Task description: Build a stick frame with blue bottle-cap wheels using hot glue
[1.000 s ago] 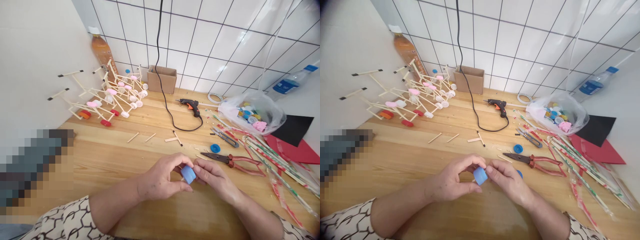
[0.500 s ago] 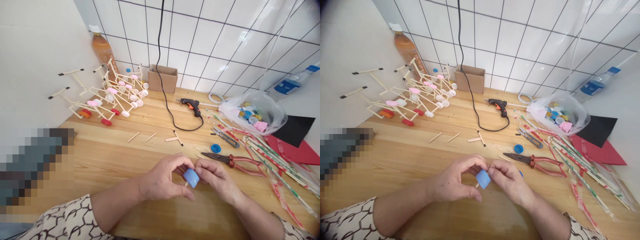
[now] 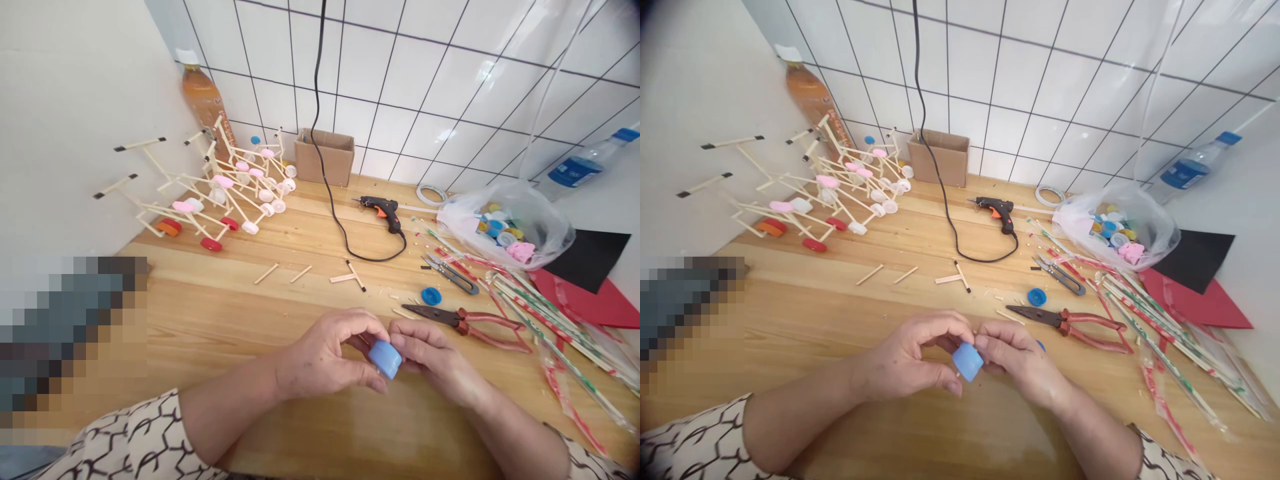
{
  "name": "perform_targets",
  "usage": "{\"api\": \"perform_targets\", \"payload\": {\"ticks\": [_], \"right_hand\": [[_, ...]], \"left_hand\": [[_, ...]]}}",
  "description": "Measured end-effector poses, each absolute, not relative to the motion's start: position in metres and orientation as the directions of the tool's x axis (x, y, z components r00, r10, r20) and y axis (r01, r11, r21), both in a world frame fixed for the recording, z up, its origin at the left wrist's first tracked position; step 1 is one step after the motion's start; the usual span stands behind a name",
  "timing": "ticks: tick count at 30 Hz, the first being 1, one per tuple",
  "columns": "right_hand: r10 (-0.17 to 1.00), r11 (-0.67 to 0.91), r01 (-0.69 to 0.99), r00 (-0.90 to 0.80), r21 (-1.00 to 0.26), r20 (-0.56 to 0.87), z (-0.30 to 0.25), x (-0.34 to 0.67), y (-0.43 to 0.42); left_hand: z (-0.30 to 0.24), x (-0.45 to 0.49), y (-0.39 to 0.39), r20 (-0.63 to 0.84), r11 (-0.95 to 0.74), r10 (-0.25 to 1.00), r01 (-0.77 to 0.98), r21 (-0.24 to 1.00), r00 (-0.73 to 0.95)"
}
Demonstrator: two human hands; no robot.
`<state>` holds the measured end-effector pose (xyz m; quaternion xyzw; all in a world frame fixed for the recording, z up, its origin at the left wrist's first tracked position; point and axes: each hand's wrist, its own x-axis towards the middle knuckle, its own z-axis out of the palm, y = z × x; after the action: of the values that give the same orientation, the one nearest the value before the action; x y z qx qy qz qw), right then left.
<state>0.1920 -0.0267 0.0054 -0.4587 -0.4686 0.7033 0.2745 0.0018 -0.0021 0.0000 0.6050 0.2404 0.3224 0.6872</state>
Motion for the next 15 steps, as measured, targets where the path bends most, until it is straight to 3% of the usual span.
{"api": "perform_targets", "payload": {"ticks": [15], "right_hand": [[0.898, -0.43, -0.233, -0.209, -0.872, -0.387, 0.002, 0.171, -0.042]], "left_hand": [[0.009, 0.001, -0.008, 0.005, 0.096, 0.765, -0.122, 0.988, 0.644]]}}
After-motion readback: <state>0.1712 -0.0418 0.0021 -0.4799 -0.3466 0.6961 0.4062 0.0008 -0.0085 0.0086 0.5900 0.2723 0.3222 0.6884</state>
